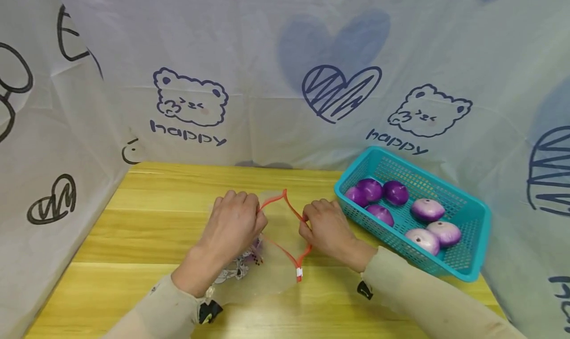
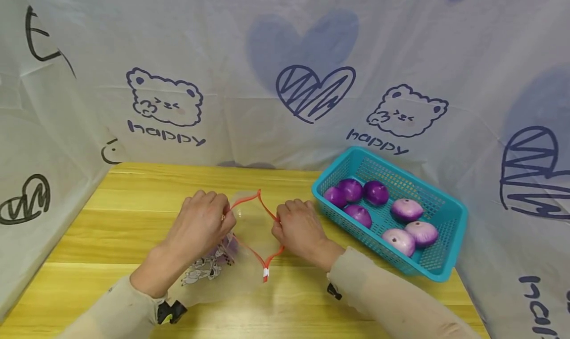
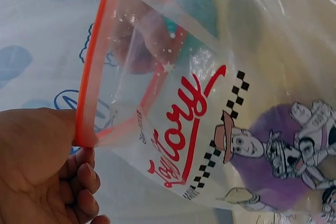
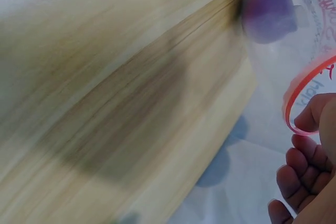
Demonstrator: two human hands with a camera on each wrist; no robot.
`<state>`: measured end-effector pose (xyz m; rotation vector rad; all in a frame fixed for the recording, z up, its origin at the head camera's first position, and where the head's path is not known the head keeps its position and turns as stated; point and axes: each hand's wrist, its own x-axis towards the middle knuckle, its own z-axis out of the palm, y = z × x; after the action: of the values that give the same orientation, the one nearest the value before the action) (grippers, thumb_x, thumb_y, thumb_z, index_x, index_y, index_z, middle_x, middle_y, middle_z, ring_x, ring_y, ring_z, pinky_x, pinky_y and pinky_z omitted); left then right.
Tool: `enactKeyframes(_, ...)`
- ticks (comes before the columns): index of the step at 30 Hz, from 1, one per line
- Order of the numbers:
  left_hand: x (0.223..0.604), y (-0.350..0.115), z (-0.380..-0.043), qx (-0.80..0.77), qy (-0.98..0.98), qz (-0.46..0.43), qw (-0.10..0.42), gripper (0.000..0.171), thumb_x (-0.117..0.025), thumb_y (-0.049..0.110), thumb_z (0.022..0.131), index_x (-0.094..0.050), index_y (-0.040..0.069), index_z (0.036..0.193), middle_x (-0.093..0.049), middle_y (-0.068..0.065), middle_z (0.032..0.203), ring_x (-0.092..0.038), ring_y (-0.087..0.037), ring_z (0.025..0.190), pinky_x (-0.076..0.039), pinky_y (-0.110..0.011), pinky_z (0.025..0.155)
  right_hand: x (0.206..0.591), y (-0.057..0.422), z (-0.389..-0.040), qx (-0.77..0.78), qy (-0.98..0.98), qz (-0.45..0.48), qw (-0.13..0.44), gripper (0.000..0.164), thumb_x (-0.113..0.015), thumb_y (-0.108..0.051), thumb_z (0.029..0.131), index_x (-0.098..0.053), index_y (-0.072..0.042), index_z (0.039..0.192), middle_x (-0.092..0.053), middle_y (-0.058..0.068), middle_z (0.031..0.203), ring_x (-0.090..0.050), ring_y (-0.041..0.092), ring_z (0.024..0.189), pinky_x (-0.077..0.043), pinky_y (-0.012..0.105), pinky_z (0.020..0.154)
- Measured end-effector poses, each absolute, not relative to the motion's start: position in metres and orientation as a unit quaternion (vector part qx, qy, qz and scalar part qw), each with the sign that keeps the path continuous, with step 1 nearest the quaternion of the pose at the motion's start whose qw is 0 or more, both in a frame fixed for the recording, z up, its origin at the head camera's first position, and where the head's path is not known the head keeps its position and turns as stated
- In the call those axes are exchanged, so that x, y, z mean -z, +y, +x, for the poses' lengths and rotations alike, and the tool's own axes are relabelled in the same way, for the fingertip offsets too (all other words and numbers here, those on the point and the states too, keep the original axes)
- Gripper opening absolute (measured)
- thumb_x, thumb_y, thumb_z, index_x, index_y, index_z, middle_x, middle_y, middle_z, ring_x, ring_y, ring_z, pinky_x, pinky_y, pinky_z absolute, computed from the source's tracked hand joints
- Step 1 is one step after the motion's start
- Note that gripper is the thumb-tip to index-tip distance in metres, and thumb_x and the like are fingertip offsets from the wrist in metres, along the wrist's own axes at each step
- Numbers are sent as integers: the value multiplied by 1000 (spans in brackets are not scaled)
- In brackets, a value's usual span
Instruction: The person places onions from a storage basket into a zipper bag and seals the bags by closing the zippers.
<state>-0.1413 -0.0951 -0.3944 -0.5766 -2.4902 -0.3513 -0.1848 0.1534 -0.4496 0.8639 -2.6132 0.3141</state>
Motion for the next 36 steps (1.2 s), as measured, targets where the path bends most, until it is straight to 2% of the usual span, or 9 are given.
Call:
enactKeyframes(6,395,-90,-142,151,-938,-191,249,23,-60,11,89,-49,13,69,-42,1,64,-38,-23,61,-31,-35,60,444,159,-190,-97,-893,360,254,12,-73,-18,89,-67,-8,90,-65,4,84,-60,27,79,-45,41,73)
enactKeyframes(14,394,-90,-141,172,-944,-170,222,22,-59,12,91,-49,15,71,-44,1,66,-38,-22,63,-33,-36,61,417,187,-206,-69,-865,394,302,14,-69,-19,90,-66,-6,94,-66,8,92,-61,31,87,-45,44,75)
enactKeyframes(21,395,-90,-139,185,-948,-161,204,21,-60,11,91,-50,15,72,-45,3,66,-38,-21,64,-34,-35,62,390,227,-222,-36,-856,391,336,12,-66,-16,90,-62,-5,92,-62,10,89,-57,33,84,-42,47,73)
enactKeyframes(25,396,-90,-138,186,-947,-162,208,21,-60,10,90,-51,15,72,-45,3,66,-38,-21,63,-34,-34,61,379,253,-229,-6,-862,389,326,14,-65,-16,90,-60,-3,94,-62,13,91,-55,36,85,-41,48,73)
enactKeyframes(34,397,-93,-137,185,-948,-158,207,21,-62,11,91,-53,15,73,-46,3,66,-39,-21,64,-34,-34,62,377,314,-242,128,-864,418,250,20,-63,-17,91,-60,-2,103,-61,15,98,-55,36,90,-44,45,75)
enactKeyframes(36,397,-94,-137,186,-948,-157,207,21,-62,11,91,-53,15,74,-46,3,66,-40,-21,64,-34,-34,62,379,325,-243,155,-857,431,237,20,-55,-19,96,-60,-1,104,-62,16,100,-54,35,90,-43,44,75)
